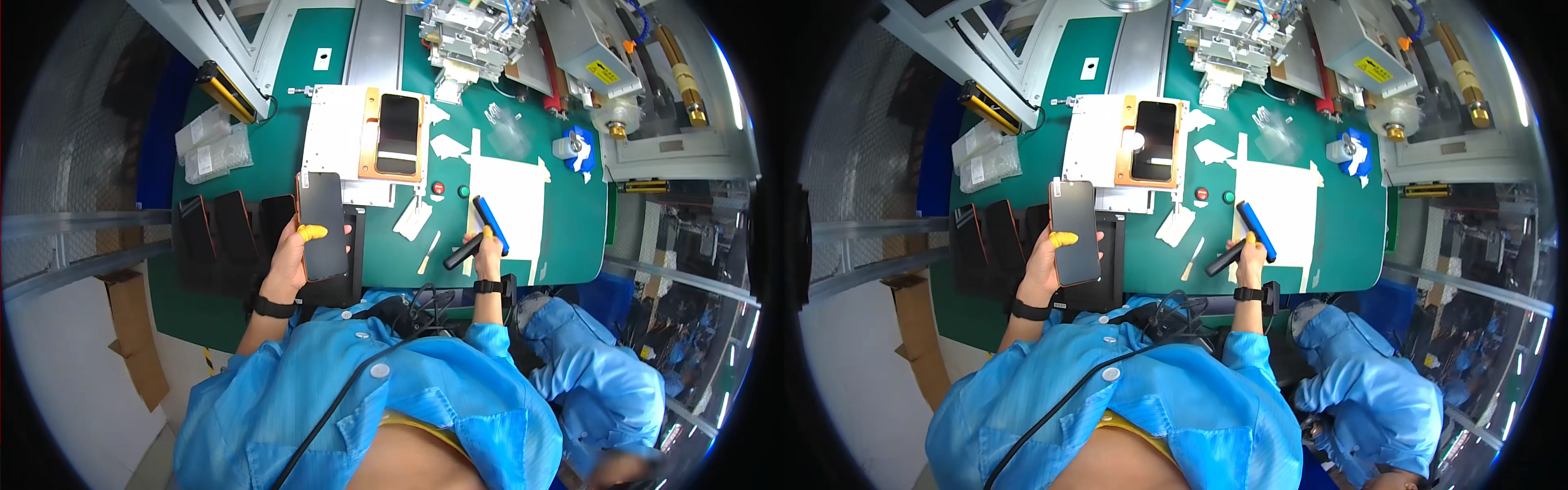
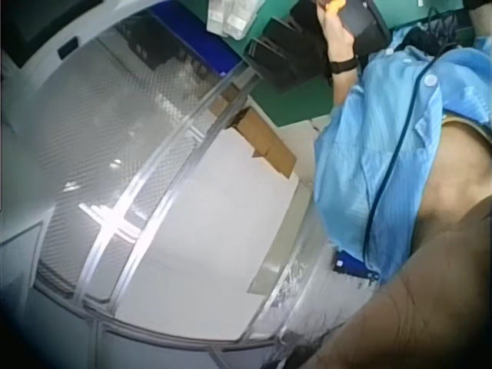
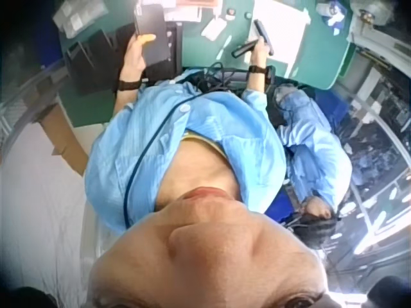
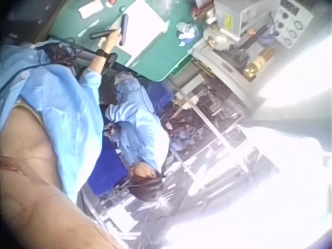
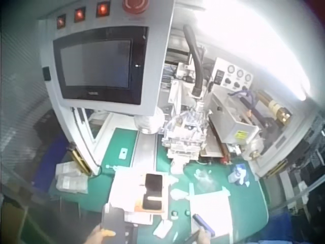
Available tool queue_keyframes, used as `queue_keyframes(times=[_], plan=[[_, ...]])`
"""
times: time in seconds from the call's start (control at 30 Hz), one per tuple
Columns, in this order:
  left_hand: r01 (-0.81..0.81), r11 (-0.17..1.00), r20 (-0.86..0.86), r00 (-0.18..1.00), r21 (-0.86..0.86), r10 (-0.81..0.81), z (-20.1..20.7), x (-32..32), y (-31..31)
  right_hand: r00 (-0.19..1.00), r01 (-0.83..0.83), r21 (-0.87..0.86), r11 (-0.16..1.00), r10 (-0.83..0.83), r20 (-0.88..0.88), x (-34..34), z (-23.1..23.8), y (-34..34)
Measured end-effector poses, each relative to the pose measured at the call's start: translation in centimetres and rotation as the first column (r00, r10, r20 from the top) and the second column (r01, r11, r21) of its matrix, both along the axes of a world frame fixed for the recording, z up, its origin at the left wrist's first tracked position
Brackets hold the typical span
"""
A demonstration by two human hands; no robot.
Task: Applying screen protectors or internal layers to smartphone components using a manual roller and alignment jig.
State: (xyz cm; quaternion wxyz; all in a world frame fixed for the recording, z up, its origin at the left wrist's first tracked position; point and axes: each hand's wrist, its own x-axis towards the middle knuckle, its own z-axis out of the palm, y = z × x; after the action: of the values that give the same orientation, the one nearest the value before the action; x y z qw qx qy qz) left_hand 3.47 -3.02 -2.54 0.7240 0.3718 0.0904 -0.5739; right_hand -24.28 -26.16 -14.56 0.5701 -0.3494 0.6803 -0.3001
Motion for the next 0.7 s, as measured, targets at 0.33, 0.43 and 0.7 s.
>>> queue_keyframes(times=[0.33, 0.43, 0.7], plan=[[-0.049, 0.998, 0.009, 0.999, 0.03, 0.048, 0.7, -1.4, 2.2, 0.714, -0.688, -0.293, 0.664, 0.692, -0.108, 23.5, 9.9, -9.1], [-0.073, 0.997, -0.004, 0.997, 0.031, 0.073, 0.6, -1.3, 3.4, 0.636, -0.771, -0.283, 0.571, 0.717, -0.286, 23.2, 11.1, -5.8], [-0.056, 0.998, -0.03, 0.998, 0.007, 0.056, -0.5, -0.3, 2.9, 0.728, -0.655, -0.091, 0.75, 0.593, -0.344, 10.4, 10.6, 5.2]])
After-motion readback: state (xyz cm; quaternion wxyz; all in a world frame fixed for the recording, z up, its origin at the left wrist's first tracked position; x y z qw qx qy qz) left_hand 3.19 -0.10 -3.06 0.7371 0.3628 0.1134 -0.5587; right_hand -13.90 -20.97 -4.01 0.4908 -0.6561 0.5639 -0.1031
